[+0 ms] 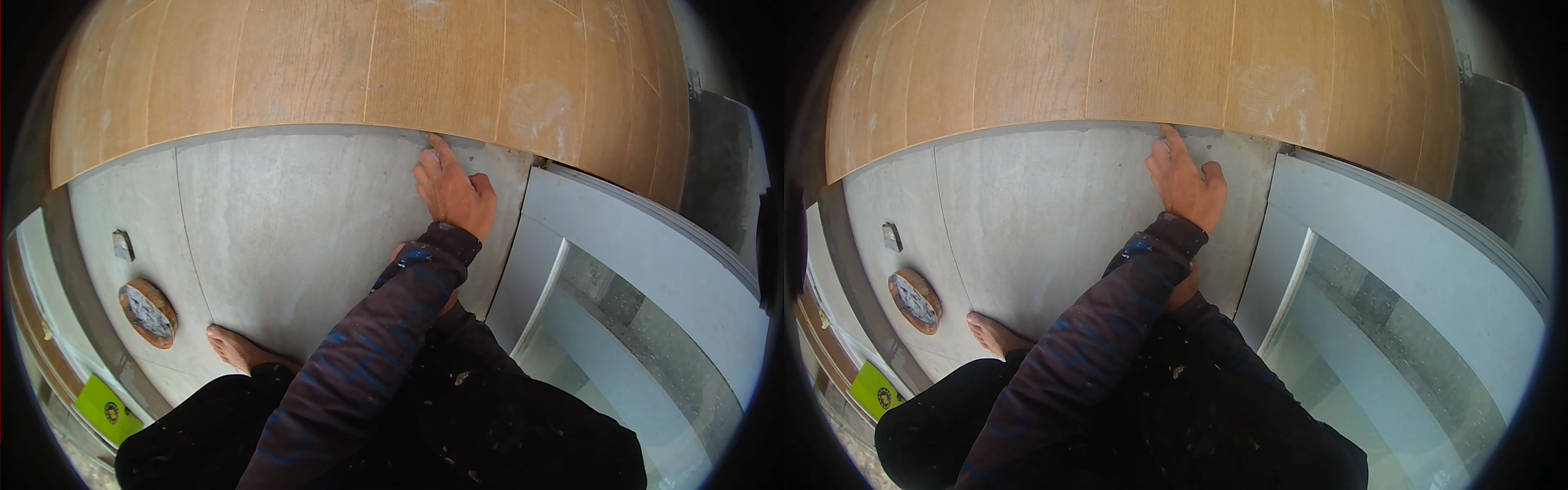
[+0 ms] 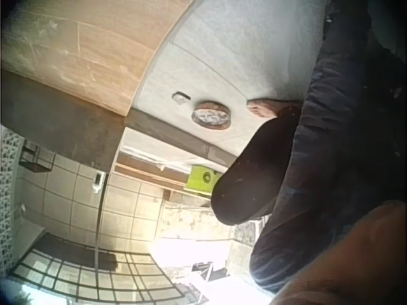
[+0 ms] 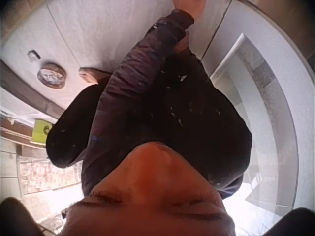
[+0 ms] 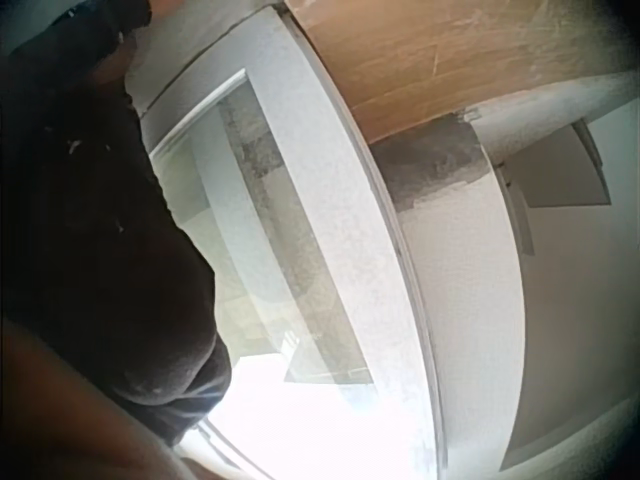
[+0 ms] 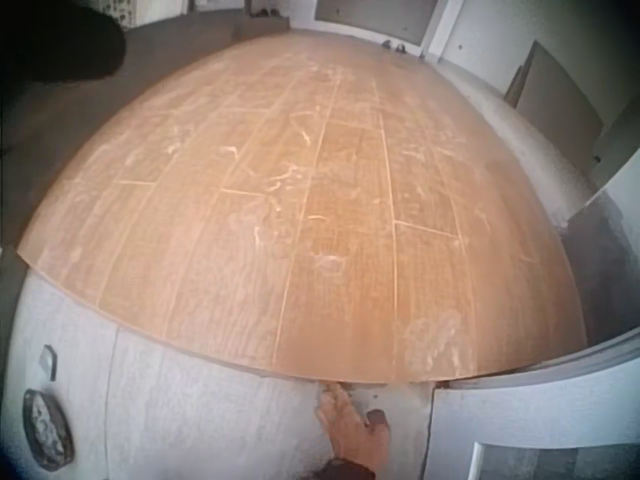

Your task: The person applies grout along tile edges by hand, then holds a bowl of grout and presses grout into the floor tile joints using a small applicator.

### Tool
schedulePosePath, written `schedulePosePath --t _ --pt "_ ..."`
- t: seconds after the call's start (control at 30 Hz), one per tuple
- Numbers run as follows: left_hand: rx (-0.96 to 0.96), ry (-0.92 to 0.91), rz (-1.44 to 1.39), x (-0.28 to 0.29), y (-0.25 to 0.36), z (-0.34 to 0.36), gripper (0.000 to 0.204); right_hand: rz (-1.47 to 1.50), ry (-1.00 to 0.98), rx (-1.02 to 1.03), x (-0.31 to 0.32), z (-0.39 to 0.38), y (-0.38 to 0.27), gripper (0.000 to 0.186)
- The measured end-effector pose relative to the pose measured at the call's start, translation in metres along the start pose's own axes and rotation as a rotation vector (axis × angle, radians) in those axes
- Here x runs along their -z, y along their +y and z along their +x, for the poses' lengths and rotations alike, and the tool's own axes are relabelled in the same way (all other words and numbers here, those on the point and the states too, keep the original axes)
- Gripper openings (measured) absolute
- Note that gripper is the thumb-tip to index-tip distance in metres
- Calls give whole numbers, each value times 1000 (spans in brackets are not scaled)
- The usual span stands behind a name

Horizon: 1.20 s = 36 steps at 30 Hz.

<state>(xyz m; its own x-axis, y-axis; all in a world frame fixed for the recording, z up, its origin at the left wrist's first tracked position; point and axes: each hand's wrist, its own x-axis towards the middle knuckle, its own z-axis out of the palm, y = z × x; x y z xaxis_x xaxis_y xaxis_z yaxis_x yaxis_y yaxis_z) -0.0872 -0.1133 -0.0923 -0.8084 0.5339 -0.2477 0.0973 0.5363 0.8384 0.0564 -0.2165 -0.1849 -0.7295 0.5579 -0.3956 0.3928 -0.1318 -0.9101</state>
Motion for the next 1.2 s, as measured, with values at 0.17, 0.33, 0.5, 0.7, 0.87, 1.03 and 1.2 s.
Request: schedulePosePath --t 0.17,0.33,0.5,0.7,0.87,1.03,1.2 --pt "-19 -251 -30 12 1 -5 83 -359 150 145 -9 -6 -34 37" --pt "-27 -316 -109 14 3 -20 83 -243 127 -76 -11 -3 21 39" --pt "5 1 -104 22 -20 -7 87 226 111 -80 -16 -3 -35 43" --pt "139 -6 -91 -13 13 -1 92 -39 174 108 -4 2 -61 39" --pt "117 -114 47 -3 17 -5 92 -377 265 331 -9 6 -66 35" --pt "30 -190 198 22 2 -10 85 -447 260 408 -28 5 -79 32" --pt "-175 -411 208 68 -23 -14 82 -437 119 318 -29 -7 -99 43"
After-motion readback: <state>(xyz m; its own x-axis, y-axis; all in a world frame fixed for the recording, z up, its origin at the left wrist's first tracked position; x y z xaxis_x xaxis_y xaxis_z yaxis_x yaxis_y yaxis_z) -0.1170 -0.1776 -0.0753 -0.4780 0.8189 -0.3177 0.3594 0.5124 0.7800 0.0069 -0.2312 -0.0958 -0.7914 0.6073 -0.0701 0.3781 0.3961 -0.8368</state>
